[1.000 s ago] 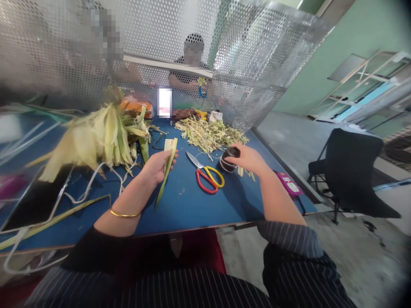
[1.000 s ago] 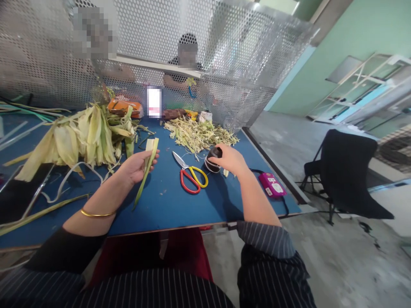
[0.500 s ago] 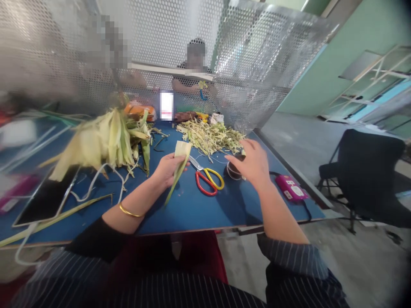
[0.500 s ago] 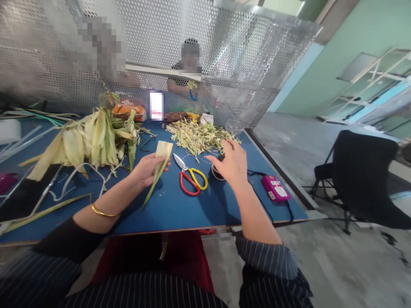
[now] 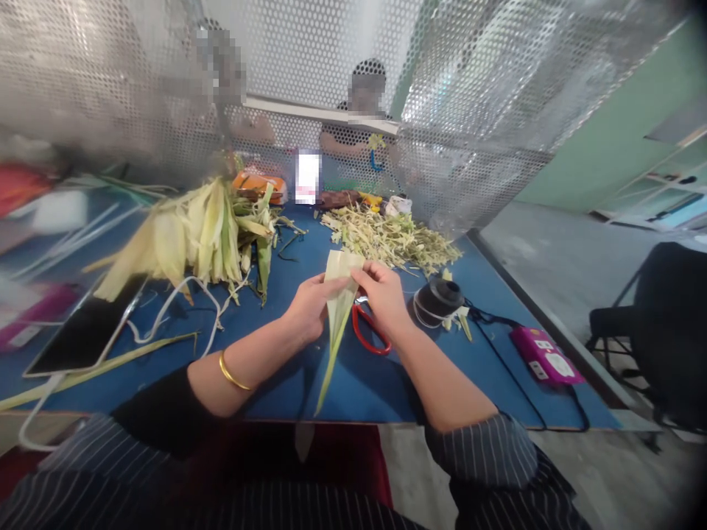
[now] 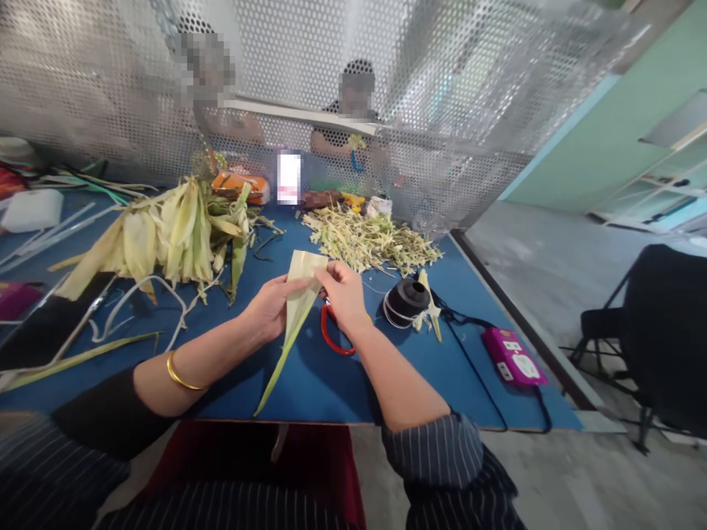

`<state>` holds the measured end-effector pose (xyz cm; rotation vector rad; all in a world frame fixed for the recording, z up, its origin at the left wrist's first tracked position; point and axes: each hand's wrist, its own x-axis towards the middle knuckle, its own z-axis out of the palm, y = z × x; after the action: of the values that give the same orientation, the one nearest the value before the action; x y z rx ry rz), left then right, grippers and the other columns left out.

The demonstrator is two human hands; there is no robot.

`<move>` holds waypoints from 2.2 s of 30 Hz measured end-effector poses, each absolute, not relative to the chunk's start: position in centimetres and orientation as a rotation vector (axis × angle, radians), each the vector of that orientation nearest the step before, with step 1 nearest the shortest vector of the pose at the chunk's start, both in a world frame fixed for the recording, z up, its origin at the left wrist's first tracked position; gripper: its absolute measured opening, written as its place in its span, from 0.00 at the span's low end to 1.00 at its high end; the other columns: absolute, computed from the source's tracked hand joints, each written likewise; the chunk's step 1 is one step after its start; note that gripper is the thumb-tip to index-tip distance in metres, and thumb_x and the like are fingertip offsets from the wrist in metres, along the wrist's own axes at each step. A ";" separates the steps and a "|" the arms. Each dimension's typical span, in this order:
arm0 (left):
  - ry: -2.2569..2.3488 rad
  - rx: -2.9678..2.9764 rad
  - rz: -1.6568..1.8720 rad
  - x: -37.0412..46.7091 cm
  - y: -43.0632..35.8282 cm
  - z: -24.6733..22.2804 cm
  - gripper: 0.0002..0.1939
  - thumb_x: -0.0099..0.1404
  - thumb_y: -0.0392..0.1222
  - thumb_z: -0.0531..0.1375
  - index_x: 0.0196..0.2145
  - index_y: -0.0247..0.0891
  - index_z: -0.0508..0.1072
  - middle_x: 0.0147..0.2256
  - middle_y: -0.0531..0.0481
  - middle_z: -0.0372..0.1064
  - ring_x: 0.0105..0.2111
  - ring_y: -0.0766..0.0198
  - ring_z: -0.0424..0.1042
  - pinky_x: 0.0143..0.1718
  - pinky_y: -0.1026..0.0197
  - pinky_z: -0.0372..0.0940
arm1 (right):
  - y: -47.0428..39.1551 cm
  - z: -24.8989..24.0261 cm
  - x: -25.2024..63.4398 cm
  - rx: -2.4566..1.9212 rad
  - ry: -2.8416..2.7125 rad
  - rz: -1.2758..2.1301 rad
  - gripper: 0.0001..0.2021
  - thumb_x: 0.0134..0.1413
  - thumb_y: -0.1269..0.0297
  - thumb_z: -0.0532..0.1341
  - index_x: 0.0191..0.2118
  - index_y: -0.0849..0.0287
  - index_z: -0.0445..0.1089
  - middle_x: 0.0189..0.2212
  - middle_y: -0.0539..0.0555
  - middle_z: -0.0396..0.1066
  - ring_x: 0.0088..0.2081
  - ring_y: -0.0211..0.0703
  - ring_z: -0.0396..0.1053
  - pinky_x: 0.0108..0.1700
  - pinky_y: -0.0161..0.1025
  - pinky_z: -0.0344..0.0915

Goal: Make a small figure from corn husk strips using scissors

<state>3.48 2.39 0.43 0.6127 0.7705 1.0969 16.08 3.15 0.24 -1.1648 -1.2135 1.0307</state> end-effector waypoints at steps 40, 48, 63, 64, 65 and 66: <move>0.993 1.061 1.220 2.8 2.9 0.1 0.12 0.51 0.44 0.64 0.29 0.30 0.76 0.24 0.48 0.73 0.23 0.66 0.68 0.25 0.65 0.62 | 3.0 0.1 16.9 -1.168 -1.445 0.852 0.09 0.45 0.61 0.63 0.34 0.57 0.69 0.28 0.50 0.69 0.29 0.37 0.65 0.32 0.36 0.64; 1.063 1.190 1.233 2.6 3.1 -0.2 0.12 0.53 0.45 0.62 0.30 0.32 0.76 0.25 0.48 0.72 0.23 0.67 0.66 0.25 0.66 0.60 | 2.8 0.3 17.0 -1.207 -1.535 0.753 0.07 0.45 0.60 0.64 0.30 0.58 0.70 0.22 0.48 0.65 0.25 0.34 0.59 0.28 0.34 0.58; 1.125 1.326 1.276 2.6 3.0 0.0 0.09 0.53 0.42 0.60 0.27 0.33 0.77 0.22 0.51 0.69 0.22 0.68 0.63 0.23 0.67 0.57 | 2.6 0.3 16.9 -1.234 -1.650 0.625 0.04 0.49 0.64 0.60 0.29 0.57 0.68 0.24 0.49 0.67 0.25 0.36 0.61 0.30 0.36 0.60; 1.122 1.314 1.273 2.6 3.0 -0.1 0.09 0.53 0.42 0.60 0.27 0.33 0.77 0.22 0.51 0.69 0.22 0.68 0.63 0.23 0.67 0.57 | 2.6 0.4 16.9 -1.231 -1.667 0.604 0.03 0.49 0.64 0.60 0.29 0.57 0.68 0.24 0.49 0.67 0.26 0.36 0.61 0.30 0.36 0.60; 1.118 1.301 1.269 2.6 3.0 -0.1 0.09 0.53 0.42 0.60 0.27 0.33 0.76 0.22 0.51 0.69 0.22 0.69 0.63 0.23 0.67 0.57 | 2.5 0.4 16.8 -1.226 -1.684 0.579 0.03 0.50 0.65 0.60 0.29 0.57 0.68 0.25 0.49 0.67 0.26 0.36 0.62 0.31 0.36 0.61; 1.114 1.287 1.268 2.6 3.0 -0.2 0.09 0.53 0.42 0.60 0.27 0.33 0.76 0.22 0.51 0.69 0.22 0.69 0.63 0.23 0.67 0.57 | 2.5 0.5 16.8 -1.219 -1.700 0.552 0.03 0.50 0.65 0.60 0.29 0.57 0.68 0.25 0.49 0.67 0.27 0.37 0.62 0.32 0.36 0.61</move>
<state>2.63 3.03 -0.20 1.2871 1.1138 1.2681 16.77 2.46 0.46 -1.2192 -1.6997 0.5523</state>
